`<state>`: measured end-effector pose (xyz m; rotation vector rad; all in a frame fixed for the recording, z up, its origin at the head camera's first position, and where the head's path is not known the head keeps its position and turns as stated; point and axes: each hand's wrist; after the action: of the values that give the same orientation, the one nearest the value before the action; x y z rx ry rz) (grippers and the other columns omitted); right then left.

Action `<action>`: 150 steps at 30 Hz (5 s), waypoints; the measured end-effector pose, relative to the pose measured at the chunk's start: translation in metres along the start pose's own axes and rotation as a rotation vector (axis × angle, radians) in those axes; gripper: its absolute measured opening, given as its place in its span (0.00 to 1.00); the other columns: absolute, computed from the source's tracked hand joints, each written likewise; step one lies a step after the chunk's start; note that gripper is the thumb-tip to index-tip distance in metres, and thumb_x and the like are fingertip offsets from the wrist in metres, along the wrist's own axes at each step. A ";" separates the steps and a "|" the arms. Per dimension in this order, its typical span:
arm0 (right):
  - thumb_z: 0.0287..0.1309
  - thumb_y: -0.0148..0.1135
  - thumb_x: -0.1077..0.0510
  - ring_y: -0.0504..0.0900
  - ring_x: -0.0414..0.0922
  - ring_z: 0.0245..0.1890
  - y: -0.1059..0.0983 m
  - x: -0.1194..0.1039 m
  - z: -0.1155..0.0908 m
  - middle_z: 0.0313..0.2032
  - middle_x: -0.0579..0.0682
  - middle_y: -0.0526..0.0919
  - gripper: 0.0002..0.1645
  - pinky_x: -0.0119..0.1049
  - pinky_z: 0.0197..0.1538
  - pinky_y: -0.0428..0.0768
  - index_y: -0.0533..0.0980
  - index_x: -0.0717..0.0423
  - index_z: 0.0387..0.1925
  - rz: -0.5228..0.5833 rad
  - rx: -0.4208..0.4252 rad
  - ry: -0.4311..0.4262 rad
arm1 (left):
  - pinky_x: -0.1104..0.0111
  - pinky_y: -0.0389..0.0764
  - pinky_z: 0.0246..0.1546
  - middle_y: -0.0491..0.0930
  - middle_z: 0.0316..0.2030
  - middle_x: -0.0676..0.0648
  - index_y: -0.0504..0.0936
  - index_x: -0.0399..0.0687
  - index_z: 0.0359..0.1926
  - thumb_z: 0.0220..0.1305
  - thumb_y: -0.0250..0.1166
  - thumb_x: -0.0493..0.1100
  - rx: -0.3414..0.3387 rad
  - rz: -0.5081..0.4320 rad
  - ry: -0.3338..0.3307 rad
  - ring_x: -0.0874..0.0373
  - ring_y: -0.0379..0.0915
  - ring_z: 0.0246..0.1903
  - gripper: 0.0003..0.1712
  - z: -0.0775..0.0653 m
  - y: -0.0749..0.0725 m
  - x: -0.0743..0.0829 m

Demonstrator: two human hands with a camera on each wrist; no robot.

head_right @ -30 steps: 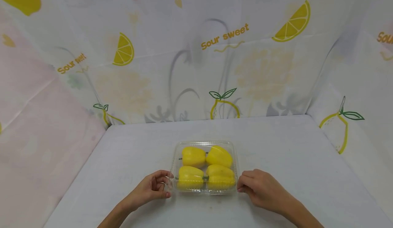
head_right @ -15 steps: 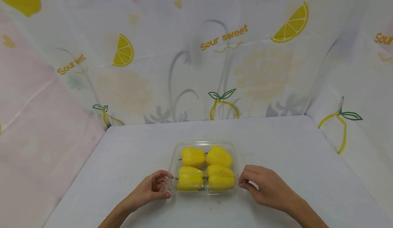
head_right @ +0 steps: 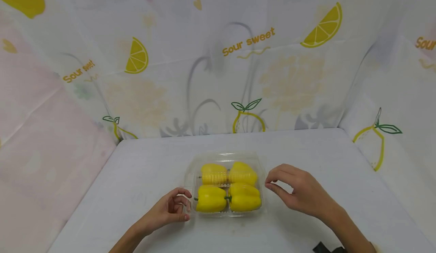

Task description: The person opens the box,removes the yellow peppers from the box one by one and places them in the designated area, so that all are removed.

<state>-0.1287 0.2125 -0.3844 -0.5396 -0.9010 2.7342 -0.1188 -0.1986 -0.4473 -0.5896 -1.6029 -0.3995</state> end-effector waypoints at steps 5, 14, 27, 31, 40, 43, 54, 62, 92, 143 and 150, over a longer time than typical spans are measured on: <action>0.69 0.59 0.47 0.77 0.34 0.34 -0.005 0.007 0.014 0.35 0.41 0.82 0.14 0.22 0.35 0.72 0.81 0.52 0.38 0.002 0.038 0.017 | 0.76 0.73 0.29 0.77 0.43 0.36 0.63 0.32 0.60 0.59 0.70 0.31 0.000 0.008 -0.014 0.63 0.65 0.23 0.33 0.000 0.000 0.003; 0.69 0.57 0.44 0.75 0.37 0.29 -0.012 0.017 0.053 0.29 0.46 0.83 0.21 0.26 0.31 0.69 0.81 0.59 0.34 0.008 0.116 0.029 | 0.76 0.72 0.28 0.77 0.42 0.38 0.63 0.33 0.61 0.59 0.70 0.31 0.000 0.018 -0.024 0.63 0.65 0.24 0.33 0.000 0.000 0.003; 0.50 0.68 0.77 0.78 0.34 0.34 -0.010 0.064 0.068 0.36 0.50 0.86 0.19 0.23 0.37 0.75 0.82 0.59 0.43 -0.006 0.105 0.306 | 0.75 0.73 0.29 0.77 0.42 0.41 0.64 0.34 0.60 0.58 0.72 0.33 0.005 0.027 -0.036 0.62 0.66 0.24 0.34 0.001 -0.001 0.003; 0.57 0.66 0.73 0.78 0.34 0.37 -0.010 0.071 0.073 0.38 0.51 0.85 0.17 0.24 0.38 0.75 0.80 0.59 0.47 0.005 0.089 0.386 | 0.75 0.73 0.29 0.77 0.42 0.41 0.64 0.34 0.60 0.58 0.72 0.34 0.004 0.026 -0.036 0.62 0.66 0.24 0.33 0.001 -0.001 0.004; 0.60 0.65 0.70 0.79 0.40 0.43 0.001 0.093 0.072 0.45 0.54 0.81 0.36 0.27 0.39 0.76 0.67 0.52 0.68 0.134 0.046 0.420 | 0.75 0.73 0.29 0.78 0.41 0.40 0.64 0.34 0.60 0.59 0.71 0.33 -0.006 0.023 -0.027 0.62 0.67 0.24 0.32 0.001 -0.002 0.003; 0.62 0.65 0.68 0.79 0.44 0.47 0.009 0.104 0.065 0.52 0.53 0.78 0.41 0.28 0.40 0.76 0.61 0.46 0.72 0.163 0.024 0.466 | 0.75 0.73 0.29 0.78 0.42 0.39 0.64 0.34 0.60 0.59 0.71 0.33 -0.011 0.016 -0.021 0.62 0.67 0.24 0.32 0.001 -0.002 0.002; 0.65 0.63 0.64 0.80 0.54 0.50 0.032 0.125 0.051 0.61 0.60 0.71 0.39 0.29 0.43 0.77 0.59 0.56 0.73 0.183 -0.049 0.549 | 0.75 0.73 0.29 0.77 0.42 0.37 0.65 0.36 0.60 0.58 0.72 0.35 -0.010 0.018 -0.025 0.62 0.67 0.25 0.33 0.001 -0.003 0.001; 0.65 0.63 0.62 0.80 0.54 0.50 0.040 0.134 0.046 0.63 0.61 0.70 0.37 0.35 0.45 0.78 0.61 0.58 0.72 0.181 -0.076 0.604 | 0.76 0.73 0.28 0.80 0.40 0.42 0.64 0.32 0.60 0.59 0.72 0.34 -0.039 -0.003 -0.020 0.63 0.67 0.24 0.34 0.000 -0.005 0.000; 0.70 0.59 0.52 0.78 0.61 0.55 0.055 0.138 0.025 0.66 0.68 0.66 0.35 0.59 0.54 0.74 0.62 0.69 0.69 0.165 -0.299 0.751 | 0.76 0.73 0.28 0.81 0.39 0.43 0.64 0.32 0.61 0.57 0.74 0.37 -0.085 0.011 -0.010 0.63 0.67 0.23 0.36 -0.001 -0.007 -0.002; 0.64 0.63 0.40 0.77 0.50 0.51 0.037 0.055 0.032 0.58 0.55 0.77 0.36 0.44 0.45 0.79 0.68 0.53 0.67 0.143 -0.497 0.542 | 0.76 0.72 0.27 0.80 0.39 0.36 0.67 0.34 0.58 0.56 0.73 0.34 -0.058 0.013 0.007 0.64 0.66 0.23 0.32 -0.004 -0.002 0.001; 0.63 0.62 0.38 0.77 0.47 0.49 0.036 0.043 0.031 0.58 0.52 0.77 0.37 0.41 0.43 0.80 0.70 0.52 0.66 0.159 -0.530 0.494 | 0.76 0.71 0.26 0.81 0.39 0.36 0.67 0.34 0.58 0.56 0.73 0.33 -0.054 0.014 0.003 0.64 0.66 0.23 0.32 -0.004 -0.002 0.001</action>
<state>-0.1831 0.1813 -0.3950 -1.3563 -1.4760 2.2793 -0.1166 -0.2023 -0.4454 -0.6402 -1.5883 -0.4345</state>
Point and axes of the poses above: each hand's wrist, its own z-axis towards the middle knuckle, its own y-axis out of the palm, x = y × z
